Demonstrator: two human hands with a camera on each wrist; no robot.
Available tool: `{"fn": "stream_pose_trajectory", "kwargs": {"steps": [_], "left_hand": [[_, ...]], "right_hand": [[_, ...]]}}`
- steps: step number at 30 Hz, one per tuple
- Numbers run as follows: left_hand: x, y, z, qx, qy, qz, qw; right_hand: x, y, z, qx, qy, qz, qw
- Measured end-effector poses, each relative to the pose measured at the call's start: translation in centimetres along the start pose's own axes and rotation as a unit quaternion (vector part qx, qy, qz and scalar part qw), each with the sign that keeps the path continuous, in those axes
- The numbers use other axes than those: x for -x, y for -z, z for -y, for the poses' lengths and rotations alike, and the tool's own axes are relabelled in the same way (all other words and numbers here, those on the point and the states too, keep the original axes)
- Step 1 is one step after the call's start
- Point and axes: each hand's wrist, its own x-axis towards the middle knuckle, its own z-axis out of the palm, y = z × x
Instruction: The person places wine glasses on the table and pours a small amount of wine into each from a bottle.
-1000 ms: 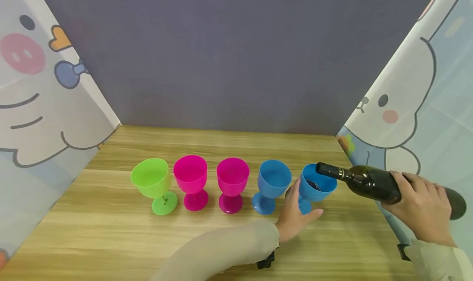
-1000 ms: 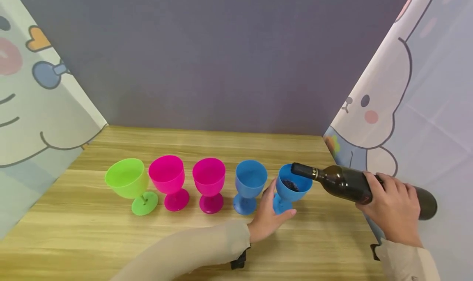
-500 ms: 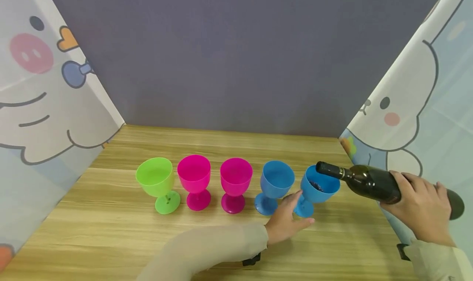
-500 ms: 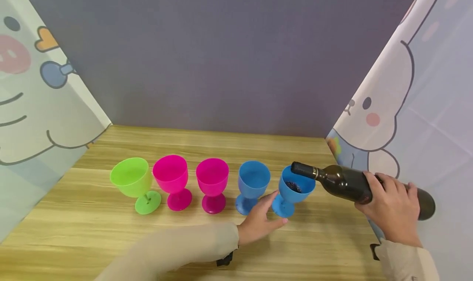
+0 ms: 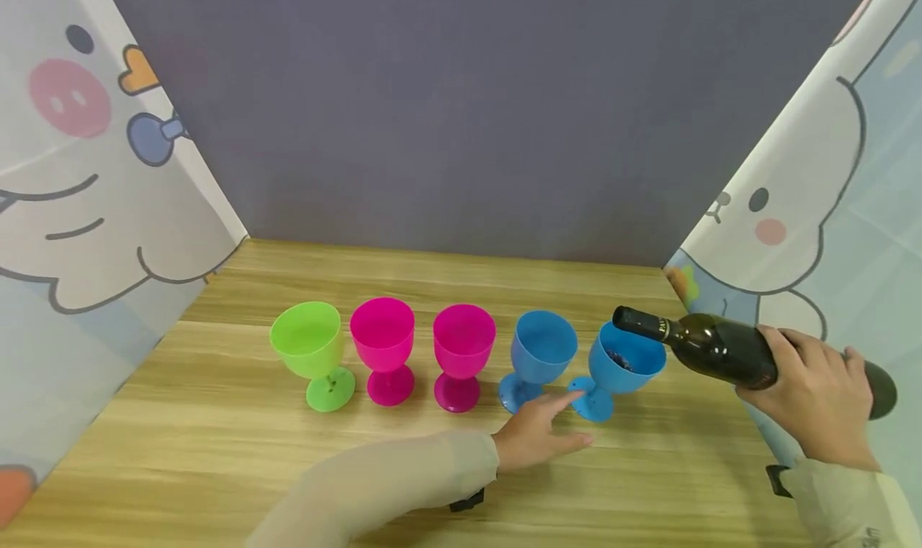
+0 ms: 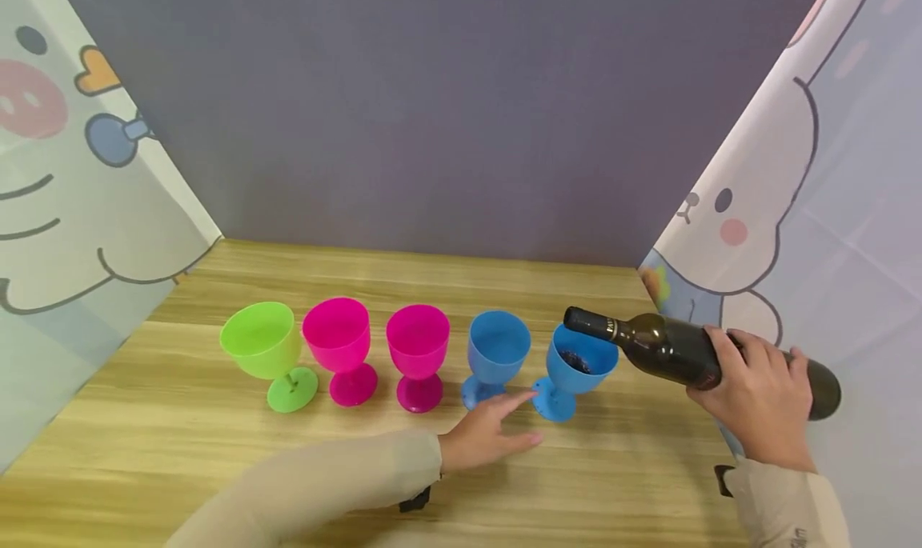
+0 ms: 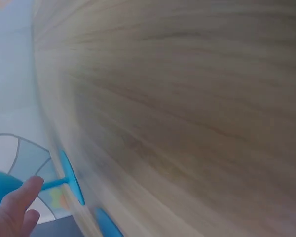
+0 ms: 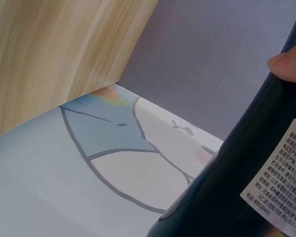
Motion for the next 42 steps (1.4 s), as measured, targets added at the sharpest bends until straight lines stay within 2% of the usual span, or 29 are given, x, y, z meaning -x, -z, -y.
{"fn": "stream_pose_trajectory", "kwargs": {"steps": [4, 8, 11, 15, 19, 23, 27, 32, 39, 42], "left_hand": [[0.9, 1.1, 0.0, -0.015, -0.011, -0.008, 0.9998], [1.7, 2.0, -0.2, -0.040, -0.057, -0.028, 0.9972], [2.1, 2.2, -0.1, -0.068, -0.085, -0.039, 0.9933], [2.8, 2.1, 0.1, -0.091, -0.100, -0.047, 0.9897], [3.3, 2.4, 0.1, -0.073, -0.108, -0.068, 0.9891], [3.8, 2.9, 0.5, -0.069, -0.107, -0.113, 0.9855], [3.9, 3.3, 0.7, -0.091, -0.108, -0.170, 0.9754], [3.7, 3.5, 0.3, -0.097, -0.086, -0.220, 0.9668], [3.1, 3.4, -0.3, -0.043, -0.013, -0.250, 0.9672], [2.6, 3.1, -0.3, -0.025, -0.005, -0.263, 0.9645]], "right_hand": [[-0.2, -0.2, 0.1, -0.014, -0.006, 0.000, 0.9999], [-0.3, -0.5, 0.2, -0.023, -0.013, 0.001, 0.9997], [-0.6, -0.8, 0.3, -0.032, -0.014, -0.006, 0.9994], [-1.1, -1.1, 0.4, -0.043, -0.014, -0.005, 0.9990], [-1.6, -1.3, 0.5, -0.048, -0.014, -0.004, 0.9987], [-1.9, -1.4, 0.8, -0.049, -0.009, 0.002, 0.9988], [-2.0, -1.5, 1.0, -0.051, -0.007, -0.001, 0.9987], [-2.5, -1.5, 1.1, -0.050, 0.004, 0.006, 0.9987], [-3.1, -1.4, 1.3, -0.050, 0.007, 0.012, 0.9986], [-3.2, -1.4, 1.3, -0.052, 0.014, 0.013, 0.9985]]}}
